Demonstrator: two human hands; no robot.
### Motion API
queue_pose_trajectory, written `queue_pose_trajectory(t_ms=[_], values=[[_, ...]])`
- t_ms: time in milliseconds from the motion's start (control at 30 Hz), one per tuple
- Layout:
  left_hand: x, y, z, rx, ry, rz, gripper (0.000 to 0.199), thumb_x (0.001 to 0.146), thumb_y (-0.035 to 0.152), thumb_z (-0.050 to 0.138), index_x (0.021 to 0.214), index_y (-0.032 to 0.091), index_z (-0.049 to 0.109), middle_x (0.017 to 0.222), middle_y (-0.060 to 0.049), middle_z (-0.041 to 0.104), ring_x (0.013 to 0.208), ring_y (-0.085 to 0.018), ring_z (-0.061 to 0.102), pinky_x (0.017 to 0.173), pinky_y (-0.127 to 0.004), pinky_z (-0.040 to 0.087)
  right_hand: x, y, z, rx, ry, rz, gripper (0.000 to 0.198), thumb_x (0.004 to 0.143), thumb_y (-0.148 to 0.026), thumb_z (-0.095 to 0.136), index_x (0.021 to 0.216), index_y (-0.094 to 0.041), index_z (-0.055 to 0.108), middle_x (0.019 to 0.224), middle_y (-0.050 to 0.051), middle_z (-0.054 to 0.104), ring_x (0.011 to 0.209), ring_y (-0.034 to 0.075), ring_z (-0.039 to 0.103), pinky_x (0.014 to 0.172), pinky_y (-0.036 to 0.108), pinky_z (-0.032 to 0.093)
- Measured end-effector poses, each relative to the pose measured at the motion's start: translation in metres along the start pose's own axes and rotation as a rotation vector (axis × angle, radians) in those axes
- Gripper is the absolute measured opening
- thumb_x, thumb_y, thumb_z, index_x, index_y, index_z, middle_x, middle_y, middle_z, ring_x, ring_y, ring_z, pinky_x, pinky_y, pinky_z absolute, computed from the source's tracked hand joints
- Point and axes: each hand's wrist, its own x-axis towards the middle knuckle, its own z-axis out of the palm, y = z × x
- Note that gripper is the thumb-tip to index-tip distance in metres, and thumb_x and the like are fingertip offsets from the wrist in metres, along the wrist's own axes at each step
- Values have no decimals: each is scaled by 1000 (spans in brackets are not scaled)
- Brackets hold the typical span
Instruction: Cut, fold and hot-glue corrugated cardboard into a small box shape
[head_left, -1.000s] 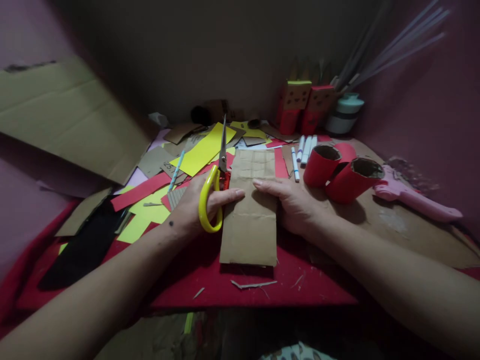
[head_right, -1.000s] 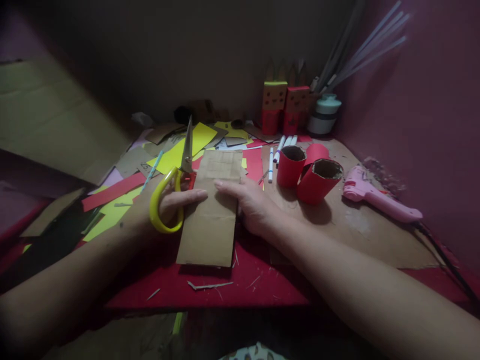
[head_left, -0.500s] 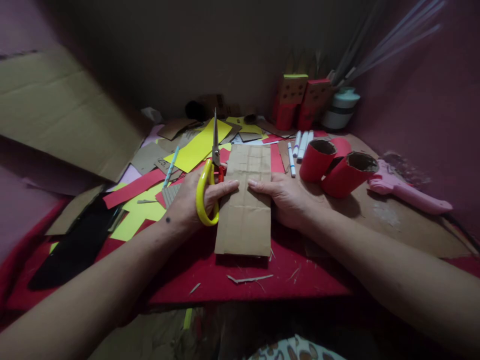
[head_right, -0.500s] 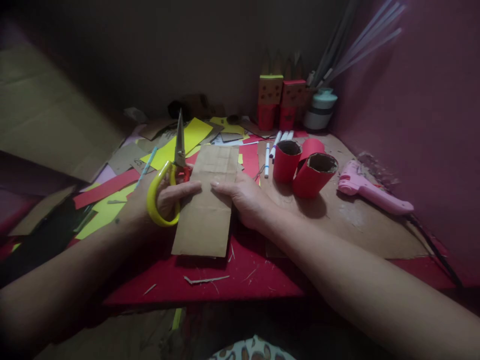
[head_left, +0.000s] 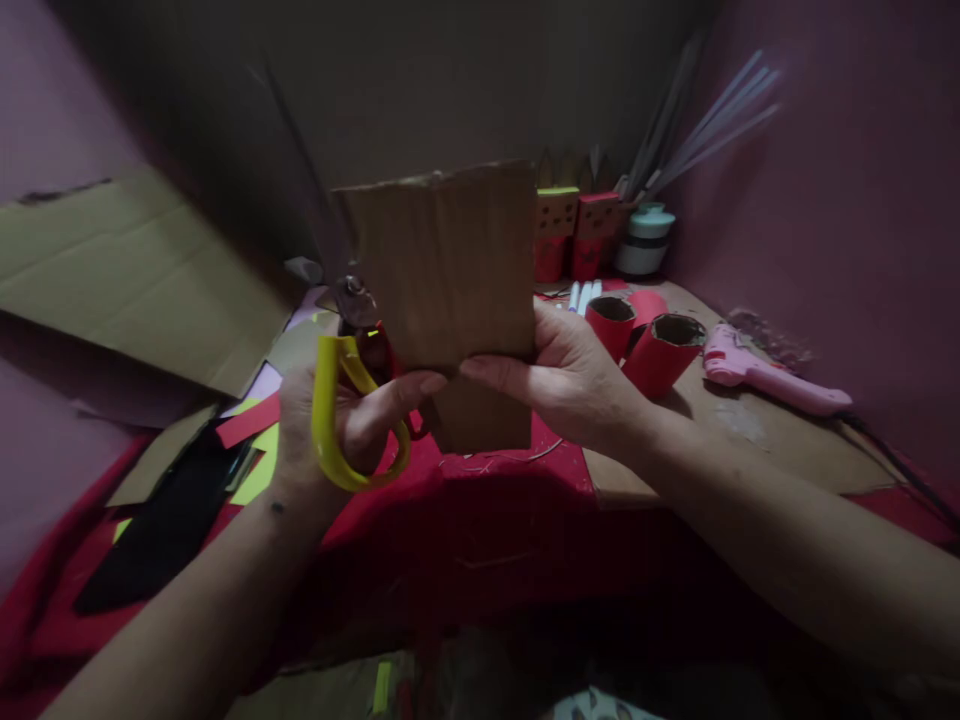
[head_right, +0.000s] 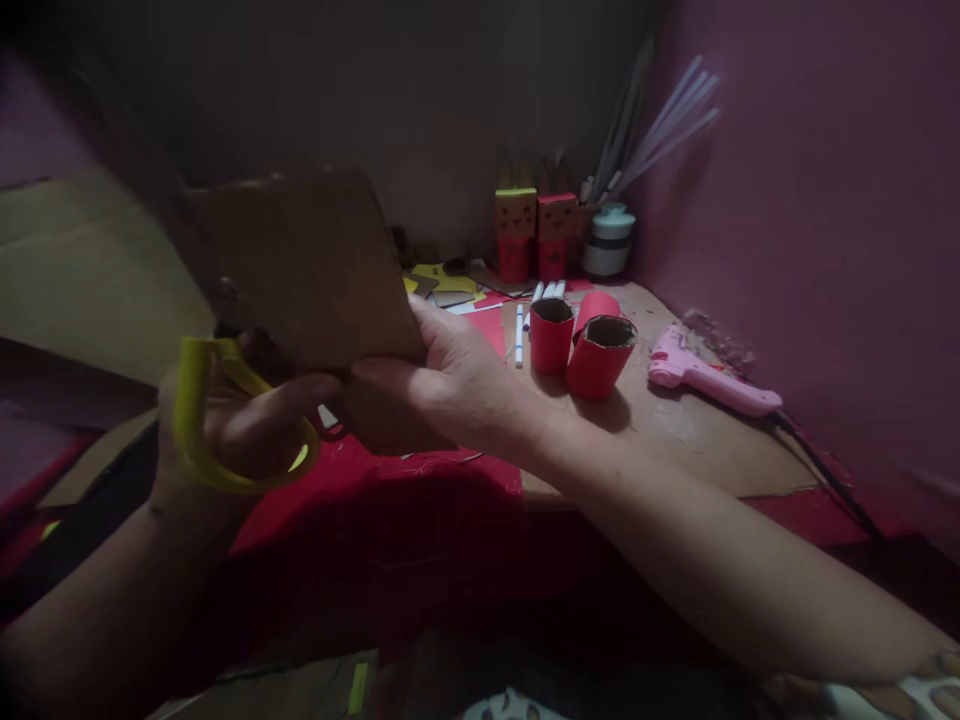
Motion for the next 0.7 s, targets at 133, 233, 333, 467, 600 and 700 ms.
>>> queue_pose_trajectory(t_ms=[133, 233, 333, 467, 600, 700], values=[[-5, -2, 1, 81, -43, -15, 24, 67, 34, 78, 82, 21, 65, 80, 1, 70, 73, -18, 65, 62, -28, 53, -7, 15, 2, -52, -16, 29, 19, 78, -20, 64, 97, -21, 60, 95, 1, 64, 94, 21, 60, 84, 39, 51], [-7, -10, 2, 153, -88, -38, 24, 64, 34, 80, 76, 21, 63, 71, 1, 66, 64, -16, 60, 55, -28, 48, -13, 23, 2, -129, -4, 26, 23, 78, -19, 62, 100, -20, 59, 103, 5, 63, 100, 23, 58, 88, 42, 50], [-7, -12, 4, 189, -95, -47, 24, 63, 31, 80, 75, 20, 62, 68, 2, 64, 67, -17, 59, 58, -28, 47, -15, 24, 1, -169, -32, 17, 23, 80, -19, 59, 104, -18, 59, 107, 7, 62, 103, 24, 58, 90, 43, 48], [-6, -6, 6, 193, -109, -74, 23, 63, 29, 78, 77, 20, 63, 72, 1, 65, 69, -18, 60, 61, -28, 49, -15, 26, 2, -155, -17, -7, 21, 80, -20, 59, 101, -18, 58, 102, 6, 62, 99, 22, 58, 88, 41, 49], [-6, -3, 6, 196, -121, -79, 22, 63, 31, 77, 74, 21, 61, 68, 1, 63, 64, -18, 59, 55, -28, 48, -16, 29, 4, -166, 11, -11, 20, 79, -20, 60, 99, -19, 57, 99, 5, 61, 96, 22, 57, 86, 40, 50], [-7, -1, 7, 220, -119, -56, 21, 62, 31, 77, 68, 22, 58, 64, 1, 61, 66, -19, 59, 54, -29, 47, -17, 27, 5, -199, 26, 1, 17, 80, -20, 60, 97, -19, 58, 99, 5, 61, 95, 21, 57, 86, 40, 50]])
